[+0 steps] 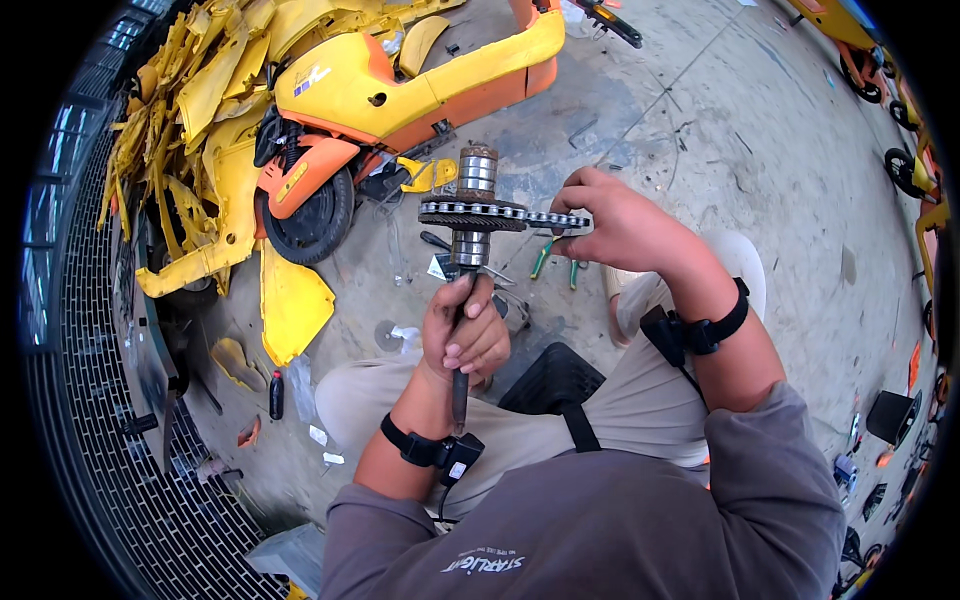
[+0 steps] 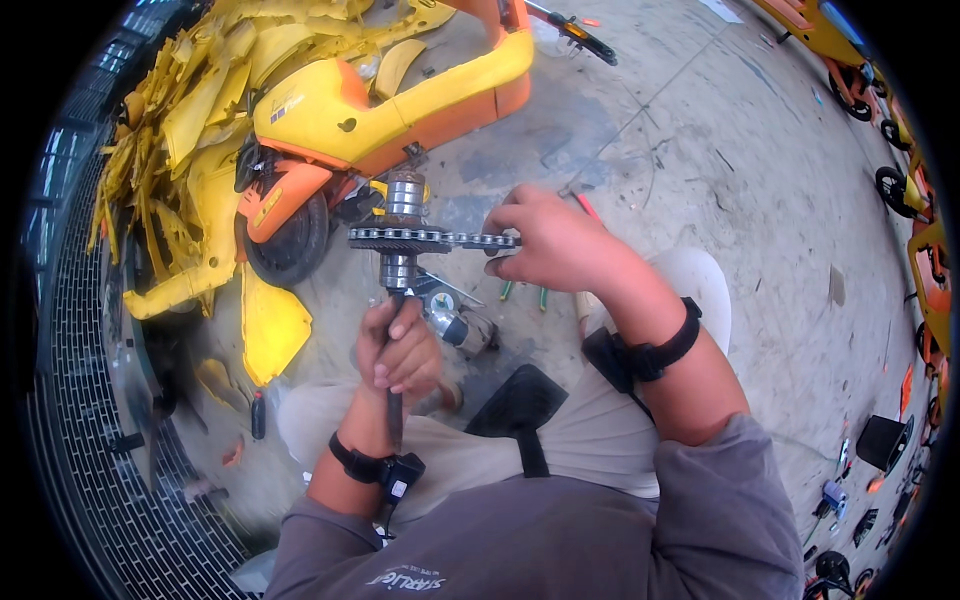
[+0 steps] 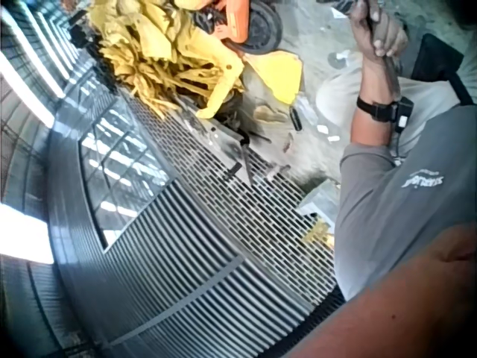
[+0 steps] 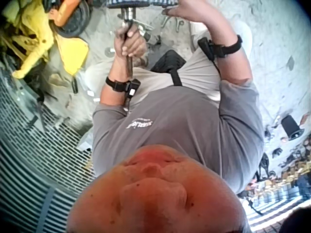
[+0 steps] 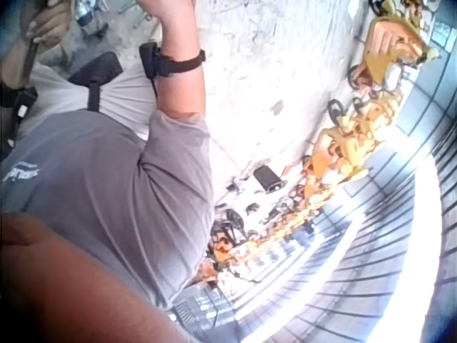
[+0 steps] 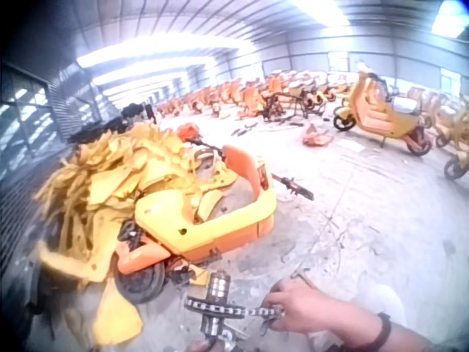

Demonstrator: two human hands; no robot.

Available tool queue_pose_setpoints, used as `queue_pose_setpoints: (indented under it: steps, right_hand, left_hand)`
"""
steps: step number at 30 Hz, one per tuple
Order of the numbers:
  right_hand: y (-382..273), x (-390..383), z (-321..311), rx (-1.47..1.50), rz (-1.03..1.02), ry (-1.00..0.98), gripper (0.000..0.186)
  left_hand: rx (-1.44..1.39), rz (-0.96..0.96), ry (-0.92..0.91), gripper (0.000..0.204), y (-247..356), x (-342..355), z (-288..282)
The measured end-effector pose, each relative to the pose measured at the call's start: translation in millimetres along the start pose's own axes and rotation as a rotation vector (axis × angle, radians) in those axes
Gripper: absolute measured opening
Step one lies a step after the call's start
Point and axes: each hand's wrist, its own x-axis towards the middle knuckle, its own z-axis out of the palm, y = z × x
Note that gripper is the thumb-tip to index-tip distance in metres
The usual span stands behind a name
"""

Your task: The person places a gear onto a drive shaft and then positions a chain around the gears of the clutch assembly.

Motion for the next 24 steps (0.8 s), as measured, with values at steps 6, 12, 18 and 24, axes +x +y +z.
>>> queue_pose_setpoints:
  steps: [6, 12, 18, 24]
  right_hand:
    - [3, 9, 14, 0.037, 0.025, -0.109, 0.045]
    - [1, 16, 31, 0.051, -0.014, -0.099, 0.049]
    - [5, 25, 48, 0.128, -0.116, -0.117, 0.053]
    - [0, 36, 16, 0.327, 0.152, -0.328, 0.042]
  left_hand:
    - [-0.087, -0.038, -0.03, 0.033, -4, -1, 8]
    - [-0.081, -0.135, -0.109, 0.032, -7, -1, 14]
    - [-0.099, -0.224, -0.142, 0.031, -11, -4, 15]
    - [-0.223, -0.017, -0.082, 0.032, 20, 2, 8]
